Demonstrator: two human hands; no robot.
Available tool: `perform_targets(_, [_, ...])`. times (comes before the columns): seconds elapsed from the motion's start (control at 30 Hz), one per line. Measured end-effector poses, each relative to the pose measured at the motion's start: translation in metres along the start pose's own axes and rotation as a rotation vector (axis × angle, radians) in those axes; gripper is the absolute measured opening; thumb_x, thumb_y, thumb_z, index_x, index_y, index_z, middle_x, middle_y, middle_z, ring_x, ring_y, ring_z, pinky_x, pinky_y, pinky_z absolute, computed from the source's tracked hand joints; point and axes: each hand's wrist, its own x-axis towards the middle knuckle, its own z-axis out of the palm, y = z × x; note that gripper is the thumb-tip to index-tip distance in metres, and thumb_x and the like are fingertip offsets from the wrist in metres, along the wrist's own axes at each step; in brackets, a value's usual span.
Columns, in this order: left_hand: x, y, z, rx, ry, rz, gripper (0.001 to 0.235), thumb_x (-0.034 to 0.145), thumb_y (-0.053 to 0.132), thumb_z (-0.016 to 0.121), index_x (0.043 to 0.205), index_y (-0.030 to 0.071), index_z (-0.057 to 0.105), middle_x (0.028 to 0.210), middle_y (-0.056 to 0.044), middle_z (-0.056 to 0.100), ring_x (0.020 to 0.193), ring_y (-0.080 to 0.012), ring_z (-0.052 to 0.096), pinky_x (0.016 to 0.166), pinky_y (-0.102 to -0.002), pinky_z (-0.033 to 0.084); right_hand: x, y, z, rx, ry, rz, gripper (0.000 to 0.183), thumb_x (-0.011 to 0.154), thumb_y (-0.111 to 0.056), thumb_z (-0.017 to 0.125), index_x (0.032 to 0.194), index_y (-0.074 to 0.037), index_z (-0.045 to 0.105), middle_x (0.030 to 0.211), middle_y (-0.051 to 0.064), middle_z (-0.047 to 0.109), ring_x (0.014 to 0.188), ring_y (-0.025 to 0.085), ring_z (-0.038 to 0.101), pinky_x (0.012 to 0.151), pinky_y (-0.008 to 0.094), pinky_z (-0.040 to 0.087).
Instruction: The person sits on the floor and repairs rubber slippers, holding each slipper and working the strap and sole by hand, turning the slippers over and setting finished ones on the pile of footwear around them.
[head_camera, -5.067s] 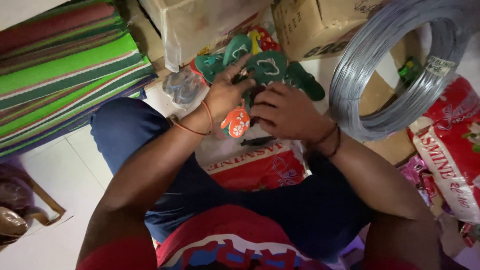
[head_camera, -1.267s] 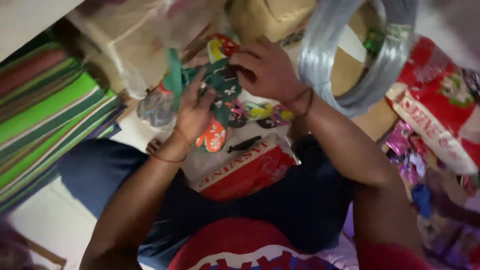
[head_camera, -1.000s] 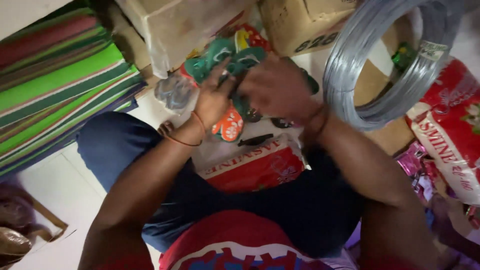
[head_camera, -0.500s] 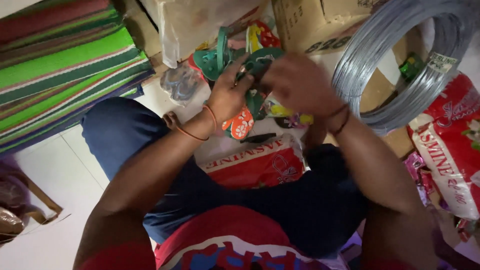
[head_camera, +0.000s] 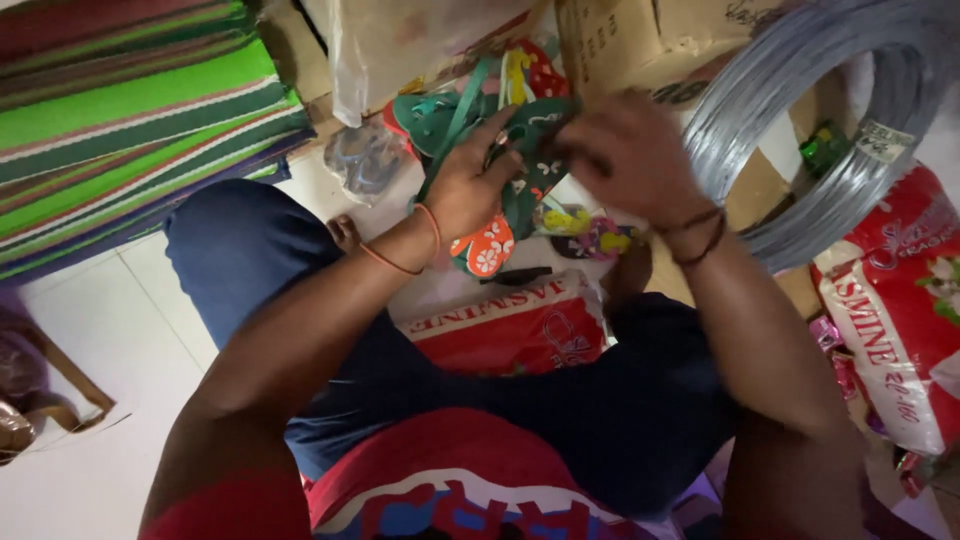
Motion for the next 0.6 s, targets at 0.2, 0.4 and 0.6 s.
perform_targets(0.2, [0.003, -0.006, -0.002, -0.12, -0.089, 0.015, 0.052, 0.095, 0.009, 0.055, 0.146, 0.003, 0.042, 0.114, -0.01, 0.063, 0.088, -0.0166, 0.065, 0.081, -0.027, 0.053, 0.01, -0.01, -0.022, 0.021, 0.13, 0.254, 0.028, 0.082, -0.002, 0.075, 0.109, -0.002, 0.071, 0.111, 0.013, 0.064, 0.102, 0.032, 0.056, 0.087, 0.04, 0.048])
perform_targets(0.4, [0.011, -0.01, -0.008, -0.054, 0.036, 0.045, 0.05, 0.095, 0.011, 0.056, 0.143, 0.006, 0.045, 0.134, -0.014, 0.061, 0.114, -0.0244, 0.062, 0.099, -0.032, 0.048, 0.034, -0.072, -0.016, 0.321, -0.089, -0.062, 0.018, 0.079, -0.015, 0.07, 0.096, -0.008, 0.066, 0.099, 0.008, 0.062, 0.091, 0.03, 0.057, 0.084, 0.043, 0.046])
perform_targets(0.6, [0.005, -0.005, -0.006, -0.16, -0.048, 0.046, 0.051, 0.096, 0.006, 0.054, 0.145, 0.002, 0.042, 0.121, -0.012, 0.064, 0.098, -0.0181, 0.061, 0.089, -0.028, 0.051, 0.02, -0.024, -0.019, -0.115, -0.052, 0.017, 0.022, 0.082, -0.009, 0.07, 0.103, -0.014, 0.069, 0.106, 0.004, 0.063, 0.093, 0.024, 0.059, 0.08, 0.037, 0.047])
